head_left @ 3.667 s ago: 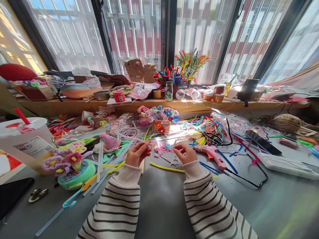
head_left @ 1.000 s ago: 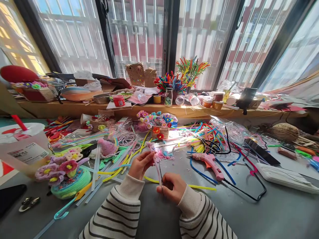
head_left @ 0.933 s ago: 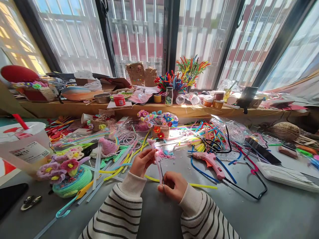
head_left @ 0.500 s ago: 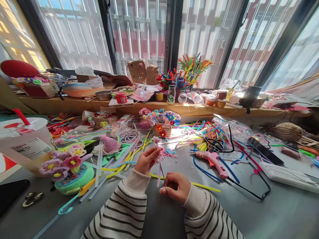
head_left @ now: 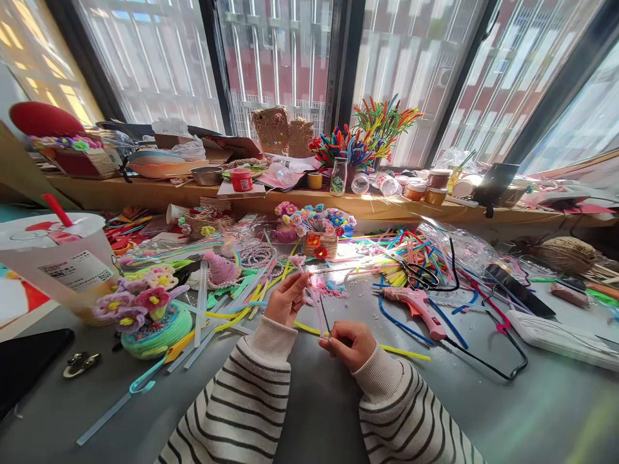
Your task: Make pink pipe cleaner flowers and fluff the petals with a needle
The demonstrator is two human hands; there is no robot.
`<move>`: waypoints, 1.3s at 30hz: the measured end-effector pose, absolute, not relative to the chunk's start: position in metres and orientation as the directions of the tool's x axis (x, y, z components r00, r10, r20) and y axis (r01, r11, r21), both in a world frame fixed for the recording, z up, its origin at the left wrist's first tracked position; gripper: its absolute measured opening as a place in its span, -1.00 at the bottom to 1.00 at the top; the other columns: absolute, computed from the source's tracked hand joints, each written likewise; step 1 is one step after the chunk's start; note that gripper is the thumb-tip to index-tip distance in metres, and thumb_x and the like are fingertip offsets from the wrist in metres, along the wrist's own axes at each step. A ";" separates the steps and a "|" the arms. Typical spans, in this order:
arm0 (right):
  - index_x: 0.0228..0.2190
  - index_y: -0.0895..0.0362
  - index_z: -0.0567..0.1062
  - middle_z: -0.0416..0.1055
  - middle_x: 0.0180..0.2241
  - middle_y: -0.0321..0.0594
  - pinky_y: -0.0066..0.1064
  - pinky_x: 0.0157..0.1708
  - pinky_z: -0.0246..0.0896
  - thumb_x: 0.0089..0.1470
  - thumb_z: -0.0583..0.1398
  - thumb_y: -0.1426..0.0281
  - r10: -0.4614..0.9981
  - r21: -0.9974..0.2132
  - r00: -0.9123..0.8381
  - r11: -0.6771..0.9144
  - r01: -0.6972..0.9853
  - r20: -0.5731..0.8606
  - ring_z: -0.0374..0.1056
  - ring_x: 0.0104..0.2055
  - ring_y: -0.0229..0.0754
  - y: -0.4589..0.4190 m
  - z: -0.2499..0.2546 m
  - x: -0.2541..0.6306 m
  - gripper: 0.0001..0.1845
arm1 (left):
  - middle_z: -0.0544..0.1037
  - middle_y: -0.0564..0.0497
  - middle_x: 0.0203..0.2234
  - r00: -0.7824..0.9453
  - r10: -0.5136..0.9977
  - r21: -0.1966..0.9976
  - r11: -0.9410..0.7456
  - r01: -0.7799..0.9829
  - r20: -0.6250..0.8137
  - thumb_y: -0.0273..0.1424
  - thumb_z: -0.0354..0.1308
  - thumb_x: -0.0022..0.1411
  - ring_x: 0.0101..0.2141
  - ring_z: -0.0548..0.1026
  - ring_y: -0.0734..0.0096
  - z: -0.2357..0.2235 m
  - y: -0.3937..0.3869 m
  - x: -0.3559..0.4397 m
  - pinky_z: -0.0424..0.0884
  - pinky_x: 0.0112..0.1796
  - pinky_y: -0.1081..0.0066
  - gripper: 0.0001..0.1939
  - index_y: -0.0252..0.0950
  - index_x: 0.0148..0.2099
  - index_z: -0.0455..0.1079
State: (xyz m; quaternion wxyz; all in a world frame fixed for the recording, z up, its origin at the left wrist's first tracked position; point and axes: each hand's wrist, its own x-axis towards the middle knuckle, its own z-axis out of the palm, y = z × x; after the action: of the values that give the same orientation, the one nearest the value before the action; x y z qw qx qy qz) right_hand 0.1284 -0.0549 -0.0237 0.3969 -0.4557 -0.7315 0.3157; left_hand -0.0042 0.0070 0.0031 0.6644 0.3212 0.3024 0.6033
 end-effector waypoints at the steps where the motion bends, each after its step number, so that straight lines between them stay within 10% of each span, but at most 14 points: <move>1: -0.82 0.18 0.19 0.06 -0.76 -0.37 -0.54 -0.69 -0.15 -0.15 0.08 0.23 0.919 -0.829 -0.275 0.377 0.412 0.281 -0.03 -0.69 -0.41 -0.056 -0.023 0.129 -0.61 | 0.33 0.14 -0.71 0.097 0.995 0.792 0.071 -0.606 -0.016 -0.41 0.25 -0.30 -0.80 0.05 0.85 0.003 0.007 -0.004 -0.08 -0.80 0.71 -0.79 -0.36 -0.49 0.43; 39: -0.78 0.17 0.11 0.00 -0.72 -0.41 -0.55 -0.69 -0.19 -0.17 0.05 0.18 0.891 -0.787 -0.357 0.427 0.444 0.282 -0.07 -0.67 -0.42 -0.058 -0.022 0.122 -0.61 | 0.14 0.21 -0.86 0.227 0.971 0.816 0.188 -0.547 -0.071 -0.35 0.27 -0.36 -0.80 0.05 0.81 0.004 0.002 -0.004 -0.07 -0.79 0.69 -0.76 -0.38 -0.54 0.42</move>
State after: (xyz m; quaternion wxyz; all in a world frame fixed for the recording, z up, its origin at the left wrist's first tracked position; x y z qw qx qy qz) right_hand 0.1215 -0.0582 -0.0218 0.3613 -0.4372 -0.7635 0.3088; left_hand -0.0039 0.0017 0.0035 0.7051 0.3413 0.3108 0.5382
